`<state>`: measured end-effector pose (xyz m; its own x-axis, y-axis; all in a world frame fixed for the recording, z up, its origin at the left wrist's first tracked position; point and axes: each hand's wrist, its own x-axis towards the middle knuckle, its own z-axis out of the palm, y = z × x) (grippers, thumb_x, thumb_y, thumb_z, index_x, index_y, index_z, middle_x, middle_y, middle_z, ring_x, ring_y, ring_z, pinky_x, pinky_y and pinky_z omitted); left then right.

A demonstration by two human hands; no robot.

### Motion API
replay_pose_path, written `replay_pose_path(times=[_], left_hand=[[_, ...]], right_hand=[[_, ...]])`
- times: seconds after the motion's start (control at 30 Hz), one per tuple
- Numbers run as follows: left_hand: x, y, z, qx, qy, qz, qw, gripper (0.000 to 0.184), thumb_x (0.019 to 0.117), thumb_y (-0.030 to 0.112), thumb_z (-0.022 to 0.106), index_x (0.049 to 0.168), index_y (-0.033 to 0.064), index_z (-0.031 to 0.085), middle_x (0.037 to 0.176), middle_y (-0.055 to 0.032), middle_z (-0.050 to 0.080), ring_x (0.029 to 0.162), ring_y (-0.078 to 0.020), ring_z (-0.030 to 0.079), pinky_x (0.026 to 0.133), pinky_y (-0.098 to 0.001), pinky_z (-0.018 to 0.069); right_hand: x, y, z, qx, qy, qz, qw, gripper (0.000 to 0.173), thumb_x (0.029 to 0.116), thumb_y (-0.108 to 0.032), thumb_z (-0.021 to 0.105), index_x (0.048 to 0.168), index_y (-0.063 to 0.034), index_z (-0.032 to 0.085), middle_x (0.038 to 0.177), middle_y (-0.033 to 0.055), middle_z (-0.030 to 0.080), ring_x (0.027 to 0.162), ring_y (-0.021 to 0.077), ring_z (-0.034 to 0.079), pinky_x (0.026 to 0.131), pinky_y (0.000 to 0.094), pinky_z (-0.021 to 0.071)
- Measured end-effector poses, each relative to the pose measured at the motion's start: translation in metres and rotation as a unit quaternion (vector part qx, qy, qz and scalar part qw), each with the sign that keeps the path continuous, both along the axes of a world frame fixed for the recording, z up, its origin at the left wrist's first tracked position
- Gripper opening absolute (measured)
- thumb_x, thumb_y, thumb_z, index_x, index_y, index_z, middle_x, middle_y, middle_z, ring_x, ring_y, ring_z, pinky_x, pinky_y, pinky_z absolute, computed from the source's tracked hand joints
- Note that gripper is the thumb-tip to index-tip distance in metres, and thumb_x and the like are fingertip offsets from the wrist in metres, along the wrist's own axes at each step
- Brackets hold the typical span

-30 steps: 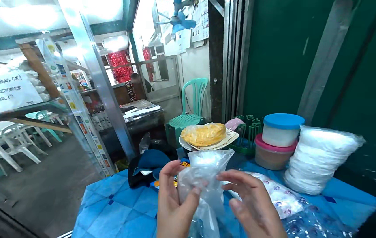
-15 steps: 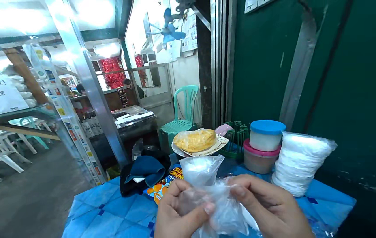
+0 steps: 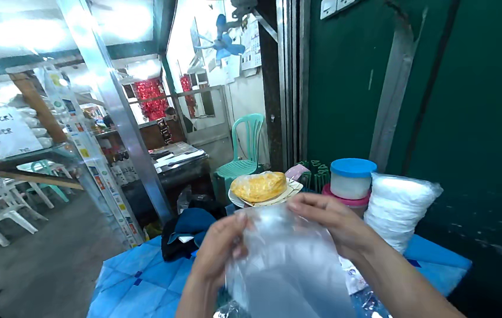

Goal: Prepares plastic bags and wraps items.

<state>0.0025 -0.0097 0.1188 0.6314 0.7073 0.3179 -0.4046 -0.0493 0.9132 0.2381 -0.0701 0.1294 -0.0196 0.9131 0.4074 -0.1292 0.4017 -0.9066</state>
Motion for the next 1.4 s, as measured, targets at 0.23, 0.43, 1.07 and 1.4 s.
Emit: replay_pose_path(times=[0.23, 0.43, 1.07, 1.4], left_hand=[[0.021, 0.038, -0.025, -0.118, 0.028, 0.048, 0.991, 0.021, 0.1058, 0.030, 0.053, 0.101, 0.0132, 0.066, 0.054, 0.0045, 0.042, 0.038, -0.0002, 0.035, 0.037, -0.0145, 0.0322], [0.018, 0.049, -0.072, -0.229, -0.012, 0.027, 0.973, 0.034, 0.1079, 0.021, 0.037, 0.083, 0.0134, 0.059, 0.053, 0.0054, 0.046, 0.037, 0.0005, 0.037, 0.038, -0.0131, 0.0346], [0.050, -0.032, -0.126, -0.302, -0.249, 0.196, 0.899, 0.022, 0.1106, 0.024, 0.039, 0.120, 0.0101, 0.053, 0.076, -0.0032, 0.056, 0.056, -0.0089, 0.054, 0.052, -0.0204, 0.0492], [0.024, 0.003, -0.115, -0.031, 0.091, 0.260, 0.961, 0.050, 0.0983, 0.004, 0.056, 0.147, 0.0077, 0.044, 0.075, -0.0081, 0.061, 0.055, -0.0104, 0.052, 0.050, -0.0242, 0.0440]], right_hand=[[0.003, 0.060, -0.031, -0.146, -0.154, -0.057, 0.976, 0.018, 0.1056, -0.018, 0.052, 0.108, -0.0069, 0.066, 0.079, 0.0057, 0.065, 0.062, 0.0103, 0.059, 0.056, 0.0271, 0.0497], [-0.003, 0.063, -0.046, -0.199, -0.183, -0.049, 0.961, 0.017, 0.0983, -0.003, 0.053, 0.112, -0.0021, 0.062, 0.080, 0.0051, 0.062, 0.063, 0.0101, 0.057, 0.058, 0.0280, 0.0494], [-0.107, -0.003, -0.111, -0.111, 0.485, -0.233, 0.836, 0.024, 0.1055, -0.006, 0.038, 0.130, -0.0057, 0.041, 0.082, 0.0059, 0.062, 0.065, 0.0132, 0.065, 0.061, 0.0279, 0.0570], [-0.077, 0.004, -0.125, -0.091, 0.126, -0.261, 0.953, 0.041, 0.0871, 0.000, 0.060, 0.127, -0.0081, 0.057, 0.112, 0.0144, 0.062, 0.066, 0.0195, 0.064, 0.050, 0.0304, 0.0530]])
